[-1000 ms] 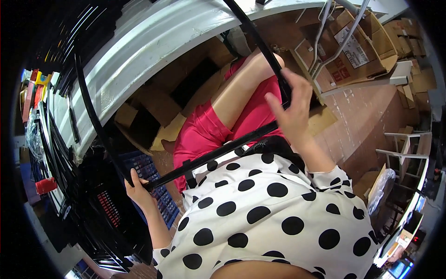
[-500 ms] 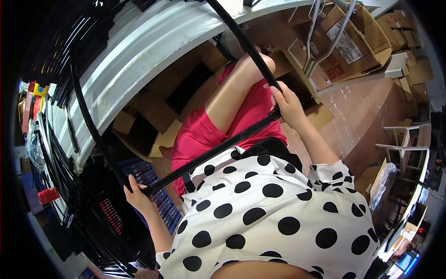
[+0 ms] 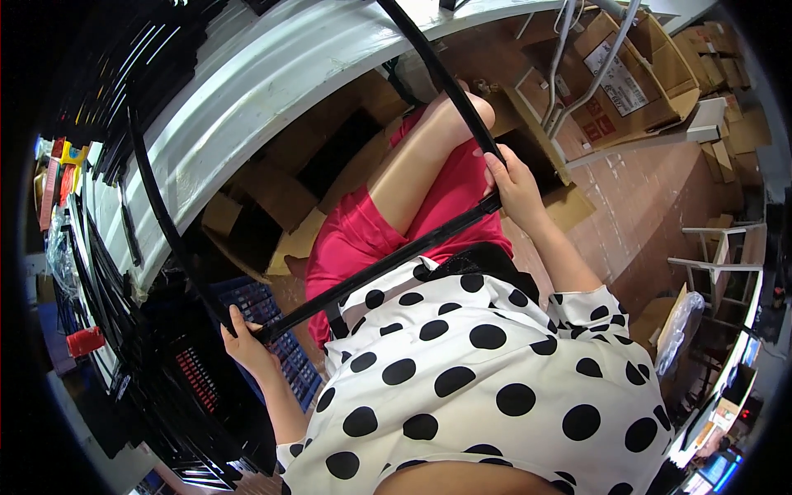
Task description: The person assembles black metal frame parts by fitting them together and tapping them with a hammer.
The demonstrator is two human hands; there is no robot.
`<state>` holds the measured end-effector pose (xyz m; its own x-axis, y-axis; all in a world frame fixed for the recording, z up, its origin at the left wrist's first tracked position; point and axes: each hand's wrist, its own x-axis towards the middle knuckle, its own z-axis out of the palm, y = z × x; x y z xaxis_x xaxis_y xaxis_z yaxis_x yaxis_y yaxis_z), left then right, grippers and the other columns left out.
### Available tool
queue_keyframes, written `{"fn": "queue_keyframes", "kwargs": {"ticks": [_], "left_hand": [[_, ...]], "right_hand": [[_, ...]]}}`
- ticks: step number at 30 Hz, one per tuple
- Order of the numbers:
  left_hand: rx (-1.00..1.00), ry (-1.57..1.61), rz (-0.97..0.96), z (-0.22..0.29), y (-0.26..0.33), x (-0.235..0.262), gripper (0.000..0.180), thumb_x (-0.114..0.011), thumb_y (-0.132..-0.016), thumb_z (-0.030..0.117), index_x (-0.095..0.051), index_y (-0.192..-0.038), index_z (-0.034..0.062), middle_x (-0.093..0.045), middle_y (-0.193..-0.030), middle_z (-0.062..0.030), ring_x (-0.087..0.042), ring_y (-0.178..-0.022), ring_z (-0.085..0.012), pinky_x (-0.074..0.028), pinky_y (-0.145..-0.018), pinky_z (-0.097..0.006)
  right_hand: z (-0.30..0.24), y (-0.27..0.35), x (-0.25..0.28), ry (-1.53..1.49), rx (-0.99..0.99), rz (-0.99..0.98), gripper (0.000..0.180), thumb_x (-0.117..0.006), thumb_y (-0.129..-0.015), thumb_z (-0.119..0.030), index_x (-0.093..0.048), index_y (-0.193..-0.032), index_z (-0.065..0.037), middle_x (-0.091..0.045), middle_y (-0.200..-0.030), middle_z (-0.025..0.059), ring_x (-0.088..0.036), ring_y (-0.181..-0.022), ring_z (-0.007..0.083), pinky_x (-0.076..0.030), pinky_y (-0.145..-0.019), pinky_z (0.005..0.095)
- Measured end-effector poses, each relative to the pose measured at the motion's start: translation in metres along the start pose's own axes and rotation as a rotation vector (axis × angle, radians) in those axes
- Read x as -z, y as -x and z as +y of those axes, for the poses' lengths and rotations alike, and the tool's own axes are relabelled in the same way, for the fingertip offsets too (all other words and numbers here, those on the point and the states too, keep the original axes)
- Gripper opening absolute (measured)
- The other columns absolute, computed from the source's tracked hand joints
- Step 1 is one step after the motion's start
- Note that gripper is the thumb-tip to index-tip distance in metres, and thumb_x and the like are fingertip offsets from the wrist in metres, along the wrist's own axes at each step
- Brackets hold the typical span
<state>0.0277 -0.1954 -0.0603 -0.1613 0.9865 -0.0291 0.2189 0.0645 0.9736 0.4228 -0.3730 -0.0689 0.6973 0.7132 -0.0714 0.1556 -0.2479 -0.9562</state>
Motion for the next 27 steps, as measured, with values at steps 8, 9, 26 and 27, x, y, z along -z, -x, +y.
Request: {"fn": "queue_keyframes", "kwargs": {"ticks": [8,9,26,27], "left_hand": [[0.02,-0.011,0.016,0.008,0.005,-0.005,0.016,-0.06,-0.091,0.023,-0.056,-0.084,0.009,-0.043,-0.053,0.0056,-0.037,-0.043,-0.0018,-0.027,-0.04,-0.017],[0.02,-0.011,0.023,0.008,0.004,-0.006,0.016,-0.06,-0.091,0.023,-0.056,-0.084,0.009,-0.043,-0.053,0.0057,-0.037,-0.043,-0.0018,-0.027,-0.04,-0.017],[-0.019,-0.016,0.066,0.022,0.016,0.006,0.021,-0.06,-0.091,0.028,-0.057,-0.09,0.0068,-0.042,-0.051,0.0057,-0.035,-0.042,-0.002,-0.026,-0.04,-0.016],[-0.02,-0.017,0.064,0.021,0.015,0.009,0.021,-0.06,-0.091,0.028,-0.057,-0.09,0.0068,-0.042,-0.051,0.0057,-0.035,-0.042,-0.002,-0.026,-0.04,-0.016]], "right_hand": [[-0.001,0.0,-0.002,-0.003,0.006,0.01,0.025,-0.044,-0.097,-0.021,-0.057,-0.106,-0.002,-0.046,-0.063,0.0008,-0.047,-0.055,0.0096,-0.041,-0.053,0.0247],[-0.002,0.001,-0.002,-0.003,0.006,0.01,0.025,-0.044,-0.097,-0.021,-0.057,-0.106,-0.002,-0.046,-0.063,0.0008,-0.047,-0.055,0.0096,-0.041,-0.053,0.0247],[-0.006,0.018,0.001,-0.27,-0.066,0.056,0.022,-0.047,-0.097,-0.023,-0.057,-0.1,-0.004,-0.045,-0.066,-0.0028,-0.043,-0.058,0.0054,-0.04,-0.052,0.0204],[-0.007,0.018,0.0,-0.272,-0.067,0.057,0.022,-0.047,-0.097,-0.023,-0.057,-0.1,-0.004,-0.045,-0.066,-0.0028,-0.043,-0.058,0.0054,-0.04,-0.052,0.0204]]}}
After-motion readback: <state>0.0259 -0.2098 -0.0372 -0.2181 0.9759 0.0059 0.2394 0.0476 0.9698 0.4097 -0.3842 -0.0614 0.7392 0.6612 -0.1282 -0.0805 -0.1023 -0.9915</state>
